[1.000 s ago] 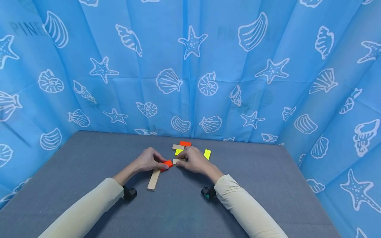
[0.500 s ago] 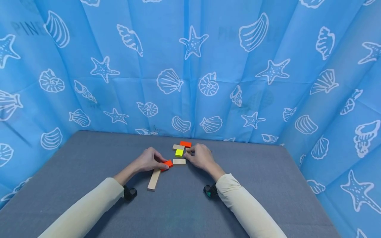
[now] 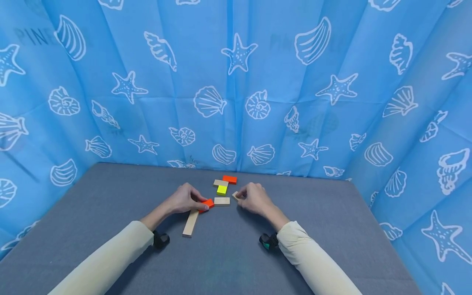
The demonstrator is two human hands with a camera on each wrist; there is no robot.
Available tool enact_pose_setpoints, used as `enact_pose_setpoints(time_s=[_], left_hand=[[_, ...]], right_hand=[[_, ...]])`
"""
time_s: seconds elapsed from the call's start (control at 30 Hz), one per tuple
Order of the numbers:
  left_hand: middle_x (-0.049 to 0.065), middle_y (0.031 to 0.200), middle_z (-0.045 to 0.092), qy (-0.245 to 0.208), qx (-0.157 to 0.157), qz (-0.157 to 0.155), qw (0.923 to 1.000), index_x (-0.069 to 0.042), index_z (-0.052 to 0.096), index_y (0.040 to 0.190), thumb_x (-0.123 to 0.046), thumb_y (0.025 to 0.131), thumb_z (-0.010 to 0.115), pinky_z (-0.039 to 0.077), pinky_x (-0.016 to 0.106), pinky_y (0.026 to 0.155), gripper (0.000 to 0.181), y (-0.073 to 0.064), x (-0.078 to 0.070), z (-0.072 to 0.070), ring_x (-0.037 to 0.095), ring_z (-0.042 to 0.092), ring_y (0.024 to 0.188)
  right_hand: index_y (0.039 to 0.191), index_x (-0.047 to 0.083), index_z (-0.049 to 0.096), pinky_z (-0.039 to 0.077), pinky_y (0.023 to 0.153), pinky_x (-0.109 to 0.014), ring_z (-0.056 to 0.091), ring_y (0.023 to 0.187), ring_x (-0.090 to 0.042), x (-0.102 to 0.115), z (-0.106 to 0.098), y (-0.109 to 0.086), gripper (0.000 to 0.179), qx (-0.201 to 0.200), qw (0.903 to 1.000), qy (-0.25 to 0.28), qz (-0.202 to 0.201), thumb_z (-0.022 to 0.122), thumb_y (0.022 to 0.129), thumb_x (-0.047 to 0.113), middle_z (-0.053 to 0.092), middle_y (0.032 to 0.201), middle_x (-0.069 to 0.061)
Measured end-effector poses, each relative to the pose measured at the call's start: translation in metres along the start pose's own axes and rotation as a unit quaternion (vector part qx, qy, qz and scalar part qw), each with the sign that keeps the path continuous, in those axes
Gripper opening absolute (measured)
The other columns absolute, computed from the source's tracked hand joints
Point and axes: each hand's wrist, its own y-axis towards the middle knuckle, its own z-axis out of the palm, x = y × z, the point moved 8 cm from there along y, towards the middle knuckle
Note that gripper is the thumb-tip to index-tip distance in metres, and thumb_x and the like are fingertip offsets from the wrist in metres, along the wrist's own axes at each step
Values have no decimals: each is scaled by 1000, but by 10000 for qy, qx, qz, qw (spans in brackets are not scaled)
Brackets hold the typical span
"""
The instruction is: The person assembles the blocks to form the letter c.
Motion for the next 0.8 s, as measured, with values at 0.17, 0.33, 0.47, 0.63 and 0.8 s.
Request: enact_pose_setpoints(time_s=[0.17, 0.33, 0.47, 0.63, 0.8], left_hand=[[-1, 88, 67, 18, 1, -7, 10000, -14, 83, 92, -23, 79, 89, 47, 32, 70, 17, 0, 0, 0, 18, 56, 79], [0, 87, 66, -7, -2, -50, 10000, -14, 83, 93, -23, 79, 90, 46, 32, 69, 18, -1, 0, 0, 19, 56, 79], [0, 87, 66, -8, -3, -64, 10000, -14, 83, 93, -23, 79, 90, 46, 32, 70, 18, -1, 1, 0, 19, 55, 80], [0, 88, 66, 9, 1, -54, 10000, -14, 83, 93, -23, 79, 90, 47, 32, 70, 17, -1, 1, 0, 19, 56, 80], [0, 89, 66, 3, 17, -67, 10000, -14, 83, 93, -23, 79, 89, 47, 33, 71, 17, 0, 1, 0, 19, 56, 80]], right_hand=[[102, 6, 81, 50, 63, -28, 57, 72, -11, 4, 2, -13, 20, 160, 9991, 82, -373, 78, 82, 2, 73, 93, -2], [103, 6, 81, 48, 59, -27, 55, 70, -11, 5, 5, -21, 20, 273, 9983, 174, -493, 77, 83, 2, 70, 89, 0], [103, 6, 80, 47, 57, -26, 55, 68, -11, 6, 6, -24, 20, 265, 9979, 227, -549, 76, 84, 1, 69, 88, 0], [103, 6, 80, 48, 58, -26, 56, 69, -11, 7, 5, -26, 20, 226, 9974, 256, -637, 76, 84, 1, 70, 90, -1], [104, 6, 80, 48, 59, -26, 56, 70, -11, 7, 5, -26, 20, 240, 9972, 292, -641, 76, 84, 1, 70, 91, -1]])
